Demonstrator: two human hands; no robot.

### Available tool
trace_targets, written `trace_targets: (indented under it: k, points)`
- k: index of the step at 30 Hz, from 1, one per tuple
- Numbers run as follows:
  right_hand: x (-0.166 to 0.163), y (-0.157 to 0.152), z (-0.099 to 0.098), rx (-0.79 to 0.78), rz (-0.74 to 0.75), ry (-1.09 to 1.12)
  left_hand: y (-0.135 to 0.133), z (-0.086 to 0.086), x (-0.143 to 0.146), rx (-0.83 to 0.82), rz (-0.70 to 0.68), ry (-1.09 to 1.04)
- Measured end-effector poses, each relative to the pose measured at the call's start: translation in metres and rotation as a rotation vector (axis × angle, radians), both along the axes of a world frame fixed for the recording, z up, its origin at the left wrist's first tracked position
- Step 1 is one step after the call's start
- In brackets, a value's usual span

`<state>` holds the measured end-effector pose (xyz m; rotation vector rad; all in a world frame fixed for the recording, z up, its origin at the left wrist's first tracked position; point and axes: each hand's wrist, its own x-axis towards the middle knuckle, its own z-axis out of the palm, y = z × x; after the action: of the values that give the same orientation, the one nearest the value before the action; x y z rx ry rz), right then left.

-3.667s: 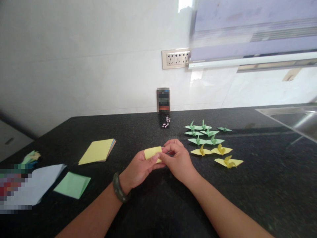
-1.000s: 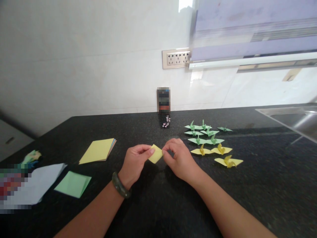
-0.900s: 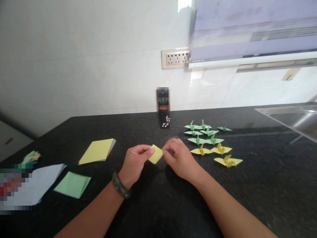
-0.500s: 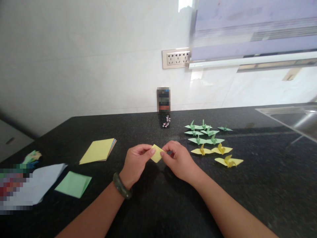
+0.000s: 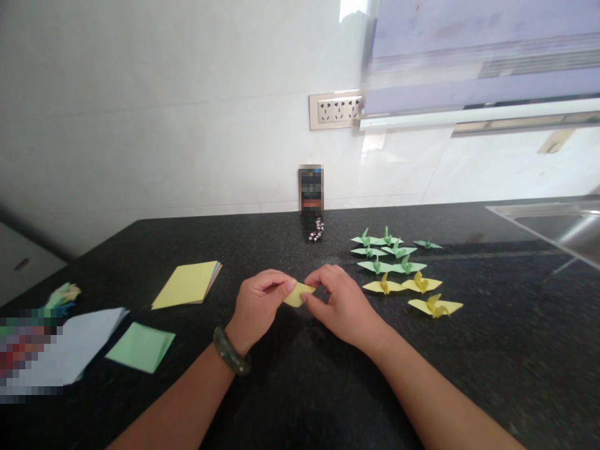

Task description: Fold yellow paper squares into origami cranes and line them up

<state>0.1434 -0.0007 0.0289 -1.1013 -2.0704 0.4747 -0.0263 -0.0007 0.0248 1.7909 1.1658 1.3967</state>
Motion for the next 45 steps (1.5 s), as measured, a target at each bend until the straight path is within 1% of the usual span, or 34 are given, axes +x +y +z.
trace_targets:
  k: [10,19,22,26,29,31,33,36,38,42,45]
  points:
    - [-0.0039,-0.0033,-0.0006,-0.006,-0.055,0.037,-0.0003,-0.0016,-0.0008,0.129,0.048,0.021]
    - [-0.0077,-0.0033,-0.0017,-0.058,-0.085,0.103,-0.0026,-0.0032,0.0010,0.187,0.070,0.035]
    - [-0.0078,-0.0040,-0.0009,-0.057,-0.083,0.119,-0.0035,-0.0028,0.0024,0.169,0.077,0.021]
    - [-0.0069,-0.0050,0.0002,-0.068,-0.066,0.129,-0.0039,-0.0020,0.0031,0.084,0.089,-0.026]
    - [-0.0056,-0.0050,-0.0015,-0.069,-0.109,0.154,-0.0022,-0.0014,0.0022,0.018,0.105,-0.072]
    - [-0.0045,-0.0047,-0.0034,-0.038,-0.137,0.159,-0.0009,-0.0011,0.0012,0.007,0.120,-0.085]
    - [-0.0033,-0.0040,-0.0051,0.010,-0.130,0.123,-0.0003,-0.0010,0.0002,0.033,0.131,-0.061]
    - [-0.0022,-0.0029,-0.0060,0.069,-0.102,0.047,-0.0010,-0.0009,-0.0007,0.119,0.124,0.022]
    - [-0.0023,-0.0023,-0.0056,0.085,-0.111,0.020,-0.0018,-0.0011,-0.0011,0.179,0.104,0.067]
    - [-0.0034,-0.0020,-0.0039,0.081,-0.112,0.004,-0.0023,-0.0017,-0.0014,0.229,0.082,0.102]
    - [-0.0040,-0.0023,-0.0030,0.050,-0.083,0.017,-0.0020,-0.0015,-0.0016,0.209,0.091,0.108]
